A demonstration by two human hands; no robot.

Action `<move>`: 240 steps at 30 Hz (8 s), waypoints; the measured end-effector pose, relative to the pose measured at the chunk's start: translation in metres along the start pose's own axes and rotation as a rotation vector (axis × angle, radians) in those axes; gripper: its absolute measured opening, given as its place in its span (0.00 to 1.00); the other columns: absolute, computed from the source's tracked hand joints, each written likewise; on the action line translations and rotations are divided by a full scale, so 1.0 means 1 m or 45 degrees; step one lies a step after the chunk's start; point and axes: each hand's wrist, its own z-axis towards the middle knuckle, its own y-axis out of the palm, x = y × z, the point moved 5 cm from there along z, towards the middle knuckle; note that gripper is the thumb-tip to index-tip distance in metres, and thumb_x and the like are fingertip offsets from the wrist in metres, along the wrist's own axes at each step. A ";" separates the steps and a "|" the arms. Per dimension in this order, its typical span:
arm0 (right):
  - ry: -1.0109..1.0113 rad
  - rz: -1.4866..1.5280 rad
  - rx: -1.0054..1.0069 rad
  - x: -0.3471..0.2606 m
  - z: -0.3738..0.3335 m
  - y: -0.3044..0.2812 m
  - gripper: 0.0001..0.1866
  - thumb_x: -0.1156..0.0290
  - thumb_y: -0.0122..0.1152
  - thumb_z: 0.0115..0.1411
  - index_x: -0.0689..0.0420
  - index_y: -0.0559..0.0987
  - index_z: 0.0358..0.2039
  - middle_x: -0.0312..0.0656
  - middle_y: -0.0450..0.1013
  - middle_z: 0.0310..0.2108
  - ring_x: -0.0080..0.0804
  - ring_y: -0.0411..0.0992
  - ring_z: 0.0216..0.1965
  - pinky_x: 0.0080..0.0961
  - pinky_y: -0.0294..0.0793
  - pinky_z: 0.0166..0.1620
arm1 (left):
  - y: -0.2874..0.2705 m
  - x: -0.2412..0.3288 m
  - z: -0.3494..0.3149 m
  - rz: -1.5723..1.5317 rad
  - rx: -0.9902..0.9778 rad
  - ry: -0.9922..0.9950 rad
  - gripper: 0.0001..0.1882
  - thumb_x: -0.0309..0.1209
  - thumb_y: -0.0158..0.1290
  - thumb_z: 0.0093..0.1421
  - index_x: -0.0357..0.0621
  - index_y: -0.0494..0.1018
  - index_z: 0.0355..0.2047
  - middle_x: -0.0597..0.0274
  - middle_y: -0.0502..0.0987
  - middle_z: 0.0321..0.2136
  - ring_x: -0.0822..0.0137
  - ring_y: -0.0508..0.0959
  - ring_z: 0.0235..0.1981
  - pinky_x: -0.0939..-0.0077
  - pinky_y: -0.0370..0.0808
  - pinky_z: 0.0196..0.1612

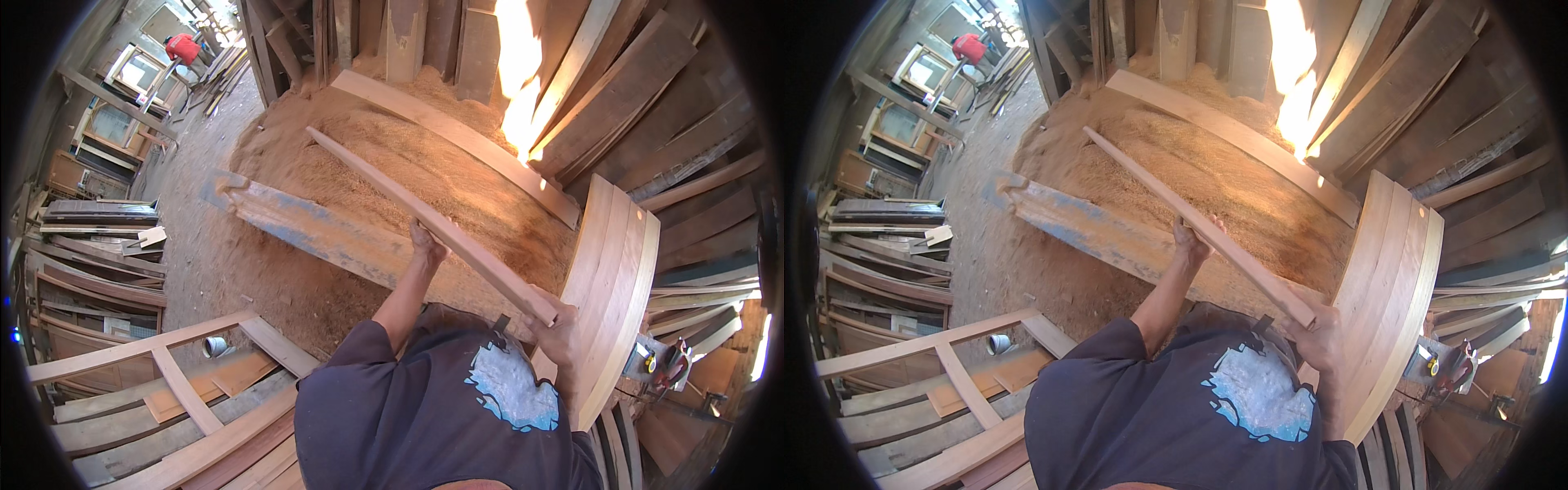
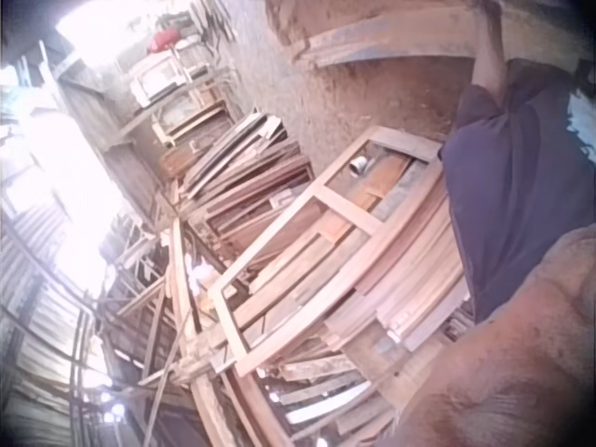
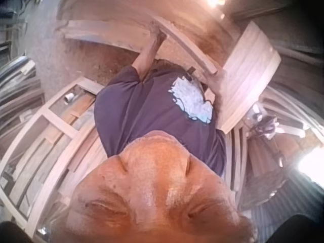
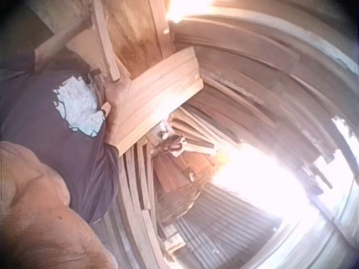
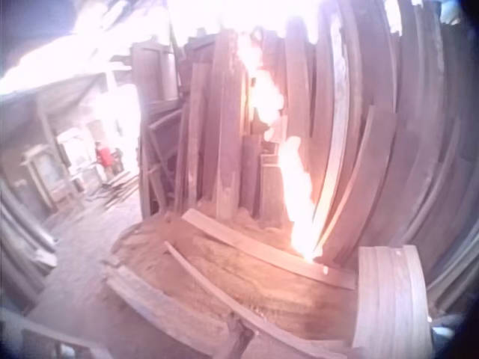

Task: The person arranges several wooden planks on a workbench to form a larger panel, checking alignment and fit. They then use a tape measure to measure the width and length of the assembled panel. The person adjusts the planks slightly to ensure they are flush before measuring again.

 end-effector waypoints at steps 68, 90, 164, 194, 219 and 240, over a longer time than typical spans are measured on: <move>0.611 0.036 1.375 0.161 -0.151 -0.016 0.24 0.54 0.52 0.70 0.67 0.80 0.36 0.50 0.76 0.27 0.38 0.74 0.31 0.39 0.72 0.35 | -0.091 0.116 0.068 0.839 0.424 0.012 0.31 0.54 0.47 0.68 0.50 0.64 0.64 0.61 0.70 0.61 0.52 0.70 0.62 0.48 0.64 0.65; 1.421 0.620 2.187 0.331 -0.490 0.346 0.34 0.47 0.41 0.73 0.71 0.80 0.43 0.54 0.80 0.37 0.42 0.77 0.40 0.38 0.74 0.45 | -0.080 -0.204 -0.080 1.213 -0.099 -0.887 0.37 0.59 0.27 0.71 0.45 0.62 0.65 0.52 0.70 0.62 0.45 0.68 0.64 0.38 0.62 0.65; 2.032 -0.335 1.180 0.323 -0.329 0.189 0.45 0.52 0.64 0.60 0.58 0.57 0.71 0.59 0.52 0.71 0.60 0.50 0.70 0.55 0.50 0.70 | -0.025 -0.313 0.075 2.658 -0.425 0.014 0.55 0.51 0.62 0.58 0.30 0.44 0.69 0.37 0.56 0.67 0.45 0.59 0.67 0.50 0.55 0.69; 1.706 -0.610 0.593 0.315 -0.198 0.159 0.68 0.33 0.67 0.47 0.74 0.47 0.69 0.77 0.45 0.68 0.71 0.46 0.70 0.54 0.47 0.71 | -0.069 -0.354 0.119 1.490 -0.064 -0.750 0.30 0.39 0.57 0.66 0.28 0.62 0.59 0.47 0.72 0.54 0.58 0.74 0.53 0.59 0.73 0.58; 1.795 -0.428 0.683 0.303 -0.161 0.169 0.61 0.48 0.74 0.50 0.73 0.49 0.70 0.69 0.41 0.72 0.68 0.42 0.72 0.55 0.40 0.73 | -0.054 -0.356 0.119 1.628 -0.337 -0.831 0.20 0.31 0.60 0.63 0.27 0.72 0.49 0.51 0.78 0.46 0.58 0.79 0.43 0.52 0.80 0.49; 1.820 -0.468 0.680 0.301 -0.159 0.159 0.58 0.55 0.75 0.49 0.70 0.51 0.70 0.61 0.46 0.72 0.59 0.45 0.73 0.50 0.43 0.73 | -0.061 -0.359 0.125 1.712 -0.339 -0.836 0.20 0.32 0.56 0.66 0.36 0.70 0.55 0.53 0.76 0.51 0.54 0.78 0.50 0.48 0.78 0.54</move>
